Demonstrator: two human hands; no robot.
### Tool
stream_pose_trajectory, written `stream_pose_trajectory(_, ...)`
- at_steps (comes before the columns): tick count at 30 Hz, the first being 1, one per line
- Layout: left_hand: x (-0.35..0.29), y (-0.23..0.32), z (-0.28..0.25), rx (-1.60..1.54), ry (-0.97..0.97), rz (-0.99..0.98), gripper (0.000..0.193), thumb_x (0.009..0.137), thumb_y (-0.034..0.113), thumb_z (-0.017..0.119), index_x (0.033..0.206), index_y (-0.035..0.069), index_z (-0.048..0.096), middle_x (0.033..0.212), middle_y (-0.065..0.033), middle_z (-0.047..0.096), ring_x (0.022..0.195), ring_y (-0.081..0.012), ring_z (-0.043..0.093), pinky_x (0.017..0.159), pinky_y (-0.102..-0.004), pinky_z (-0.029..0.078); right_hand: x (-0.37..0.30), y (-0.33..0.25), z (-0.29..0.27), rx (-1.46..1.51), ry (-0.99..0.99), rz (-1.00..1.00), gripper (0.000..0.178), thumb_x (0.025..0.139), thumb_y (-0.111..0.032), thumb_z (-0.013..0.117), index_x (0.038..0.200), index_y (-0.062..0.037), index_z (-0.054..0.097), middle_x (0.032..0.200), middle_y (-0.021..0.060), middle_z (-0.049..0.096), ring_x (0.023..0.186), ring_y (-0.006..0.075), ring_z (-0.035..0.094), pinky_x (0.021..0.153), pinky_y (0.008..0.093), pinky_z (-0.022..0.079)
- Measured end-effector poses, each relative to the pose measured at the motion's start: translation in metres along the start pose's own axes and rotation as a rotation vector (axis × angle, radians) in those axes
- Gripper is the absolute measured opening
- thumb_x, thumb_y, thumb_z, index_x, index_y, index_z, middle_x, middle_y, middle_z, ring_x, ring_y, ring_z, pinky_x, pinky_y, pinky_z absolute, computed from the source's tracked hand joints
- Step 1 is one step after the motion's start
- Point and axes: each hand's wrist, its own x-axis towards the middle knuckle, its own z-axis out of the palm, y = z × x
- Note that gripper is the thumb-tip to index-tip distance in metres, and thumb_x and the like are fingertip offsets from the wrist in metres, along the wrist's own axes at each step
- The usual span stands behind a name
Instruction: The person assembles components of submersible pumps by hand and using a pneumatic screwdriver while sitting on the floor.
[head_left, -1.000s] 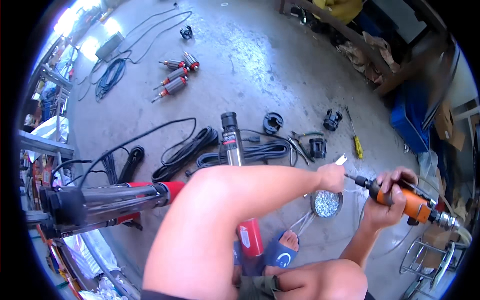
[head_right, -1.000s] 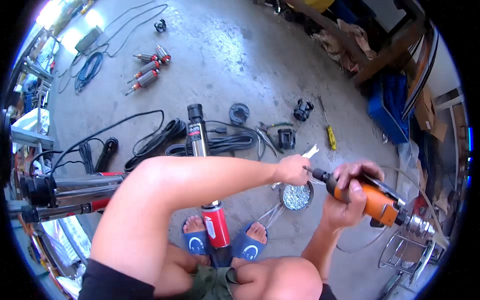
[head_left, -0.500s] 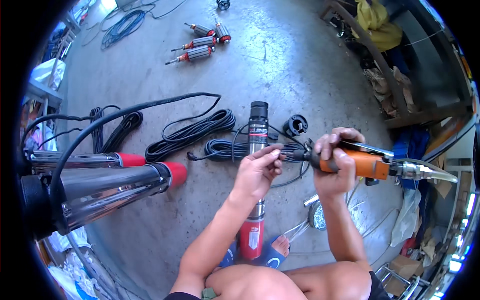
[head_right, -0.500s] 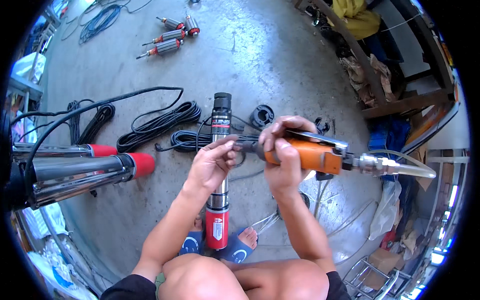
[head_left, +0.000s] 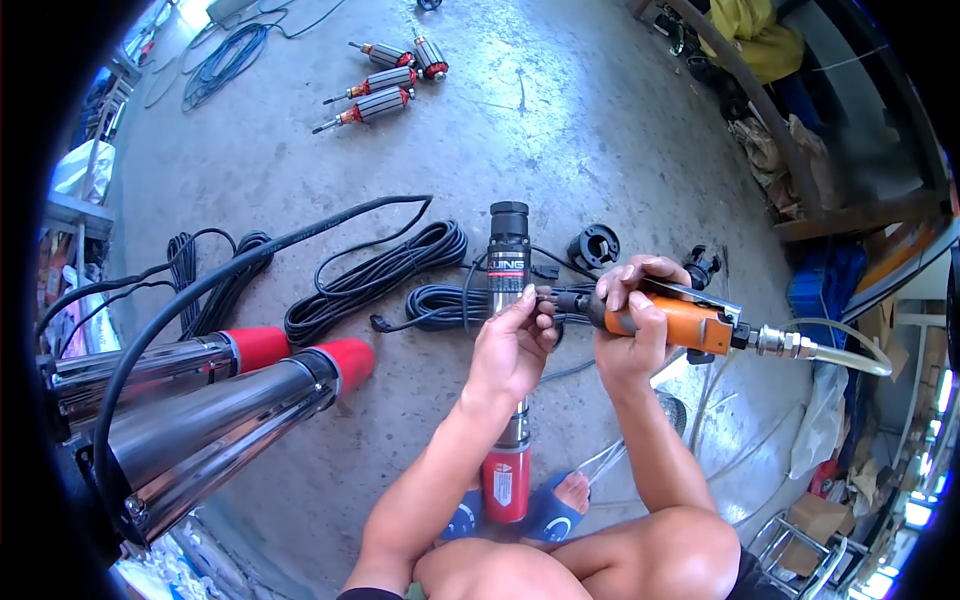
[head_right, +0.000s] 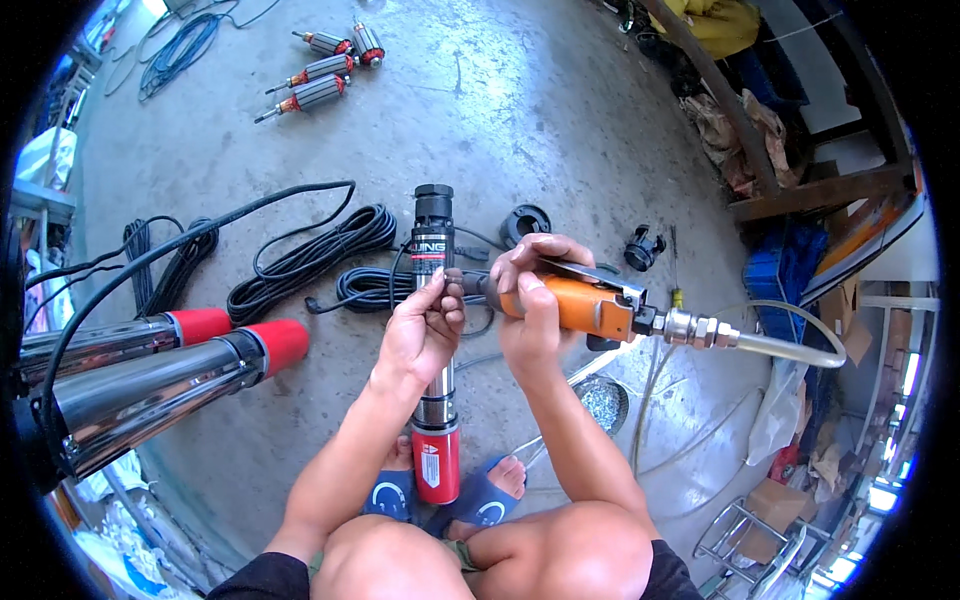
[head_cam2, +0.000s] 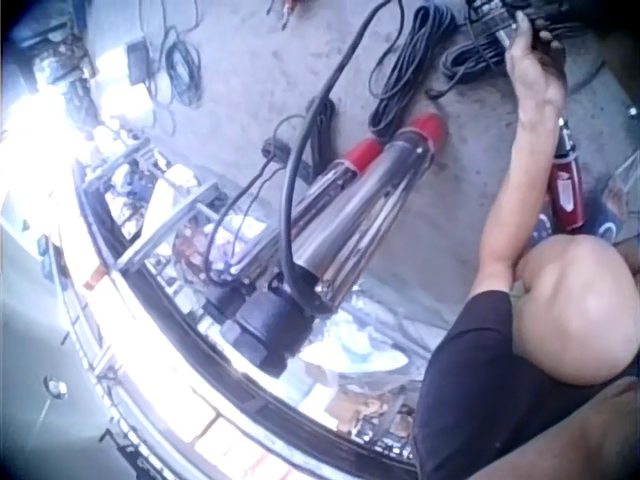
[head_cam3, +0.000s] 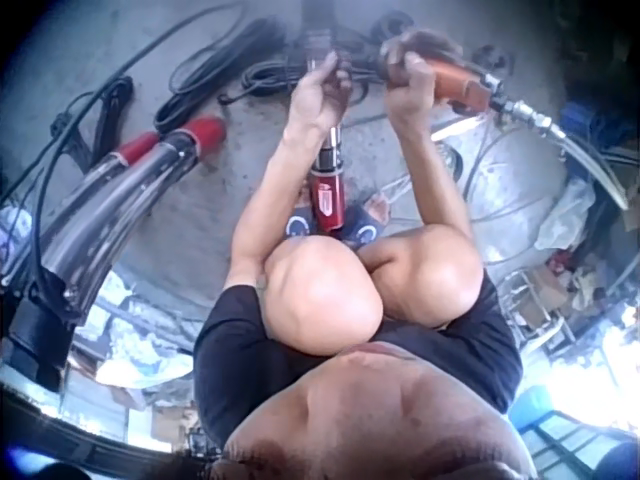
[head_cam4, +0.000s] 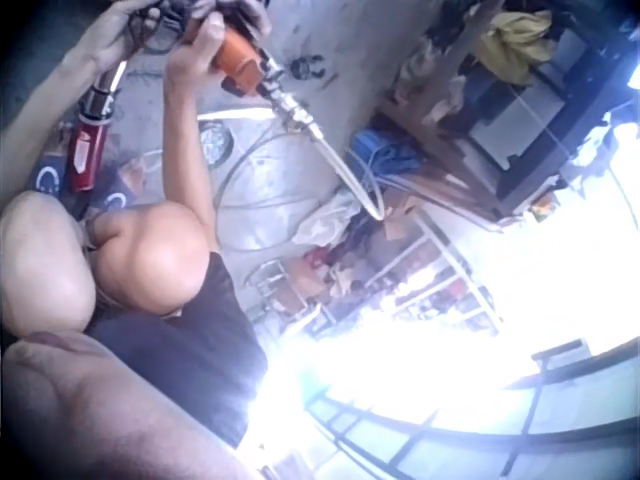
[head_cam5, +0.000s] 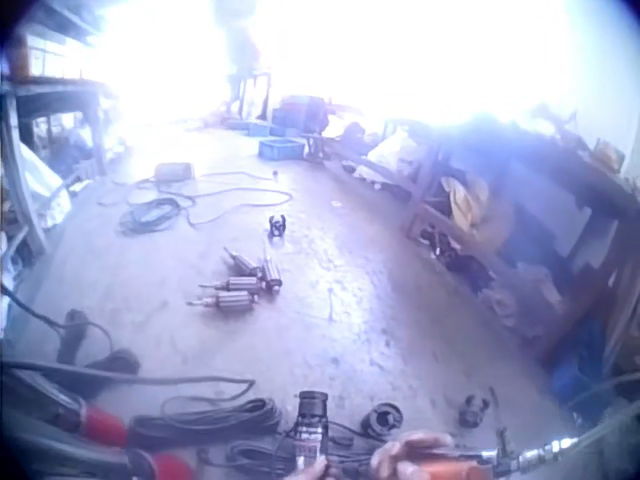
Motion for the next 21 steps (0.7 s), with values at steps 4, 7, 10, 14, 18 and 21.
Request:
stream_pose_trajectory(4,0.018,0.004,0.003,-0.031,0.158,-0.020,0.013,0.097,0.017,0.065,0.094,0.004,0.064,0.079,-0.0026,0.065,0.057,-0.0074,0.055,0.050,-0.0185,0.046,0.001,0.020,-0.003,-0.100,-0.084,-0.060,0.028,0.084,-0.002,0.053,0.112,-0.0024,0.048,0.096,0.0123,0.057,0.073,0.0153,0.057,0.072,0.0334,0.051)
stream_pose_trajectory(7,0.040,0.014,0.003,-0.025,0.172,-0.019,0.017,0.098,0.019,0.061,0.088,0.005,0.059,0.071,0.0005,0.057,0.048,-0.0070,0.043,0.042,-0.0195,0.036,0.006,0.039,-0.001,-0.179,-0.143,-0.021,0.026,0.084,0.002,0.054,0.109,-0.0039,0.050,0.097,0.0126,0.056,0.072,0.0173,0.055,0.073,0.0354,0.051)
stream_pose_trajectory(10,0.057,0.025,-0.009,-0.116,0.044,-0.013,0.015,0.100,0.015,0.052,0.097,0.001,0.057,0.068,0.0018,0.050,0.047,-0.0072,0.036,0.043,-0.0228,0.029,0.019,0.059,-0.004,-0.259,-0.237,0.031,0.022,0.088,0.002,0.054,0.108,-0.0047,0.048,0.097,0.0107,0.055,0.078,0.0172,0.057,0.074,0.0319,0.051)
stream_pose_trajectory(14,0.060,0.030,-0.006,-0.233,0.043,-0.029,0.012,0.100,0.010,0.045,0.094,0.001,0.050,0.070,0.0014,0.046,0.047,-0.0075,0.035,0.041,-0.0207,0.029,0.028,0.073,-0.005,-0.221,-0.213,0.127,0.022,0.087,0.000,0.054,0.108,-0.0054,0.049,0.096,0.0106,0.055,0.076,0.0162,0.056,0.074,0.0335,0.051)
stream_pose_trajectory(18,0.061,0.029,-0.005,-0.245,0.047,-0.004,0.013,0.100,0.009,0.045,0.100,-0.002,0.053,0.069,0.0022,0.045,0.048,-0.0070,0.034,0.041,-0.0207,0.029,0.034,0.079,-0.007,-0.152,-0.196,0.109,0.025,0.088,-0.002,0.055,0.111,-0.0068,0.048,0.092,0.0066,0.056,0.077,0.0134,0.055,0.069,0.0286,0.048)
stream_pose_trajectory(21,0.062,0.029,0.002,-0.221,0.101,0.002,0.013,0.100,0.009,0.045,0.099,-0.002,0.053,0.069,0.0027,0.045,0.048,-0.0066,0.034,0.041,-0.0209,0.028,0.037,0.081,-0.006,-0.140,-0.193,0.120,0.025,0.088,-0.001,0.055,0.111,-0.0065,0.047,0.093,0.0069,0.057,0.076,0.0138,0.055,0.068,0.0285,0.048)
